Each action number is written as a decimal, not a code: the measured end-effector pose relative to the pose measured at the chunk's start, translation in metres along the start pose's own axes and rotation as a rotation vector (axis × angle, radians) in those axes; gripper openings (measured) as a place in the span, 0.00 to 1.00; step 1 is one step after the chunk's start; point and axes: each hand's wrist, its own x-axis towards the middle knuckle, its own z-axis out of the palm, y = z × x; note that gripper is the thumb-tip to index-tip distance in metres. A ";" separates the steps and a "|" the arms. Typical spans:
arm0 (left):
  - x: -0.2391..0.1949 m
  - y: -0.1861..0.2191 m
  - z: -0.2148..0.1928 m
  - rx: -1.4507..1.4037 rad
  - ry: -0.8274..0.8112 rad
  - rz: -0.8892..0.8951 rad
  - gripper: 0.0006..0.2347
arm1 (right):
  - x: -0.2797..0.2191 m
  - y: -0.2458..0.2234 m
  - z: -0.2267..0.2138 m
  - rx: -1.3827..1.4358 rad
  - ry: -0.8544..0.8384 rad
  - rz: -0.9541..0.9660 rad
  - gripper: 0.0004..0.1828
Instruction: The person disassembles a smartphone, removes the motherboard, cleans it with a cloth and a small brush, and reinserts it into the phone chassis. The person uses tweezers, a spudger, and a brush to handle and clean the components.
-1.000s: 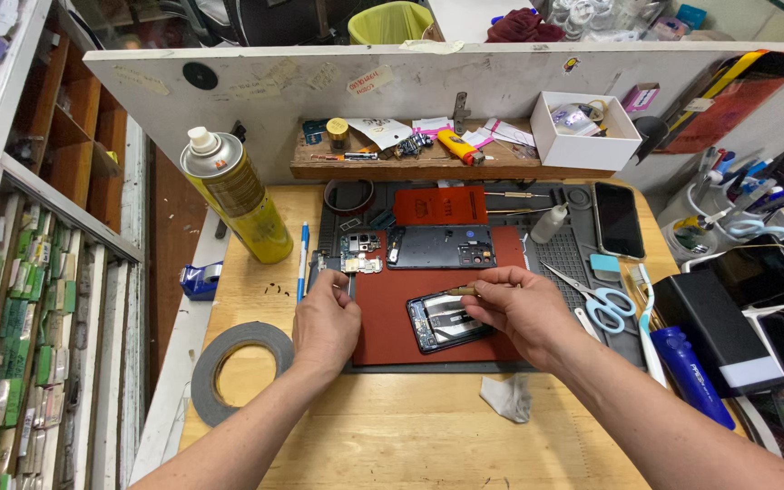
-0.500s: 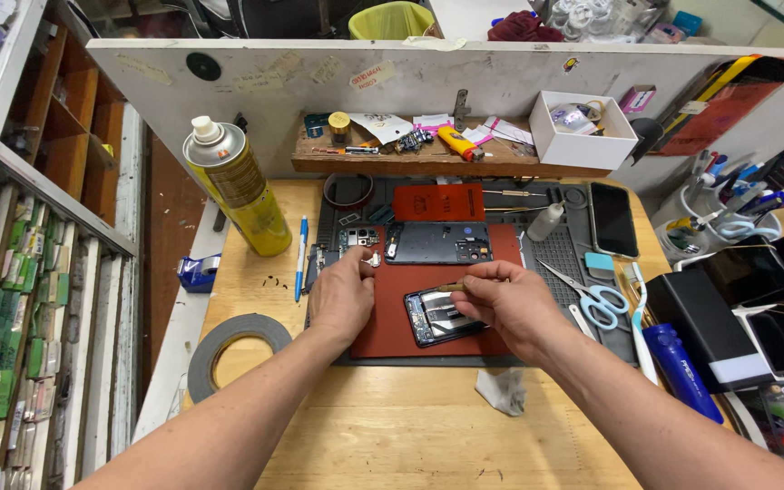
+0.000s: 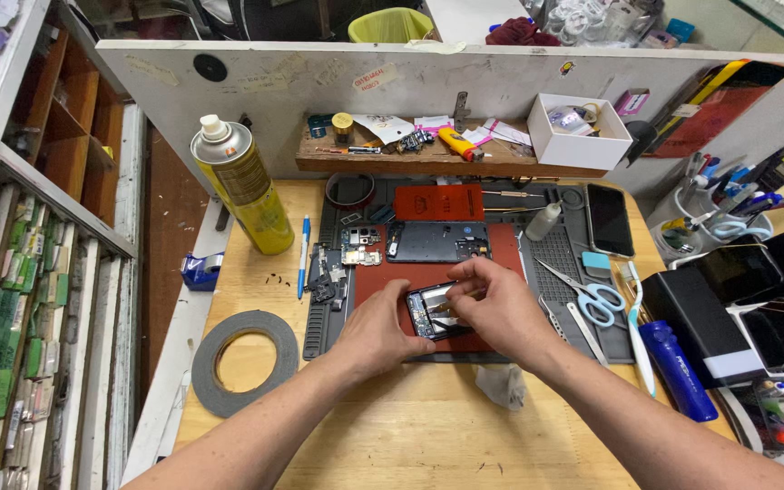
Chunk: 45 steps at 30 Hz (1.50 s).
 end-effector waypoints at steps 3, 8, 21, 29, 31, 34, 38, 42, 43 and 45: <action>-0.001 0.005 -0.002 0.046 -0.044 -0.078 0.40 | -0.002 -0.004 0.006 -0.074 0.001 -0.020 0.17; -0.003 0.005 -0.001 0.033 -0.004 -0.095 0.37 | -0.002 -0.003 0.011 -0.084 0.010 -0.001 0.17; 0.000 0.004 0.000 0.078 0.033 -0.082 0.40 | -0.009 -0.023 0.022 -0.436 0.041 -0.343 0.12; 0.002 0.004 -0.007 0.019 -0.024 -0.091 0.31 | -0.008 -0.063 0.037 -0.900 -0.117 -0.227 0.11; 0.002 0.005 -0.008 0.008 -0.021 -0.095 0.31 | -0.010 -0.065 0.034 -0.894 -0.153 -0.289 0.18; 0.002 0.006 -0.010 0.013 -0.016 -0.086 0.30 | -0.007 -0.062 0.031 -0.595 -0.151 -0.543 0.17; 0.002 0.005 -0.006 0.020 0.004 -0.068 0.30 | 0.000 -0.056 0.033 -0.668 -0.155 -0.341 0.13; 0.004 -0.001 -0.004 0.015 -0.052 -0.185 0.27 | 0.000 -0.052 0.040 -0.456 -0.152 -0.332 0.14; 0.005 -0.002 -0.002 0.003 -0.038 -0.158 0.27 | -0.001 -0.051 0.040 -0.409 -0.175 -0.341 0.14; 0.006 -0.005 0.000 -0.019 -0.008 -0.109 0.29 | -0.005 -0.049 0.042 -0.416 -0.175 -0.343 0.15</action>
